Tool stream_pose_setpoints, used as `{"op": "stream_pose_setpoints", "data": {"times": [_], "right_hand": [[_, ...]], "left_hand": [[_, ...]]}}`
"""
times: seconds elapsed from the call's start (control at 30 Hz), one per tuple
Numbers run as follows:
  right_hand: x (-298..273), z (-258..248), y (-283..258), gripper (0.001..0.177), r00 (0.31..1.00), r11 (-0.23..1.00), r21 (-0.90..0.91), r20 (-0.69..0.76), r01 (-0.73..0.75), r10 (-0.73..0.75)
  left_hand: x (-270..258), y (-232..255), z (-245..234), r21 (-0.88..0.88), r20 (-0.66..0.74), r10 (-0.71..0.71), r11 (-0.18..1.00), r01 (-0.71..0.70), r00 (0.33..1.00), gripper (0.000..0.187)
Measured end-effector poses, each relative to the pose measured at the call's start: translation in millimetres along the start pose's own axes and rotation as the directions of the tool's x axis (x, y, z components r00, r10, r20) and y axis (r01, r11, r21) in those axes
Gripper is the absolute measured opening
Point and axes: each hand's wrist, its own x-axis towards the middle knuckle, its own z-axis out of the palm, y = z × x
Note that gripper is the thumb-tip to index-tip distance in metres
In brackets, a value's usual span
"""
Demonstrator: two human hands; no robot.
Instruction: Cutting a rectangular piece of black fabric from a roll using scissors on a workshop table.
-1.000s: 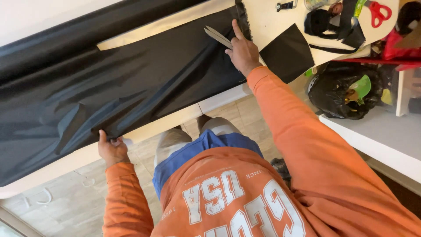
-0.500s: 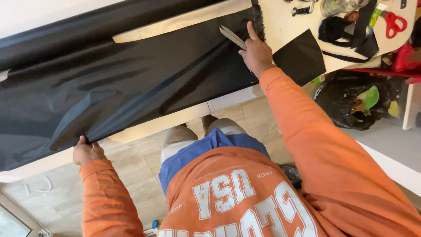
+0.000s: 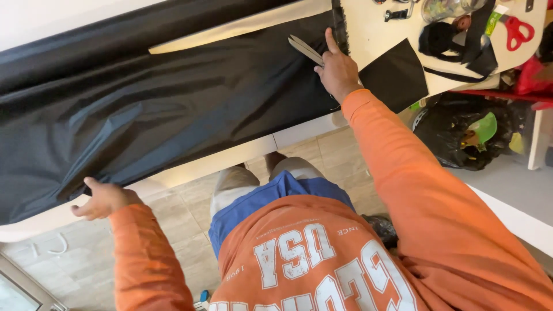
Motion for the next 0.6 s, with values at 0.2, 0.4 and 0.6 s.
{"op": "stream_pose_setpoints", "data": {"times": [0.2,0.4,0.6], "right_hand": [[-1,-9,-13,0.032,0.996,0.998,0.009,0.066,-0.058,0.057],[3,-5,-13,0.034,0.998,0.999,-0.013,0.046,-0.046,0.047],[0,-4,-13,0.036,1.000,1.000,0.010,0.014,-0.010,0.010]], "left_hand": [[-141,47,-25,-0.539,0.380,0.914,0.092,-0.837,-0.144,0.061],[-195,58,30,-0.537,0.626,0.585,-0.157,-0.829,-0.516,0.080],[-189,50,37,-0.396,0.707,0.555,-0.204,-0.895,-0.439,0.088]]}}
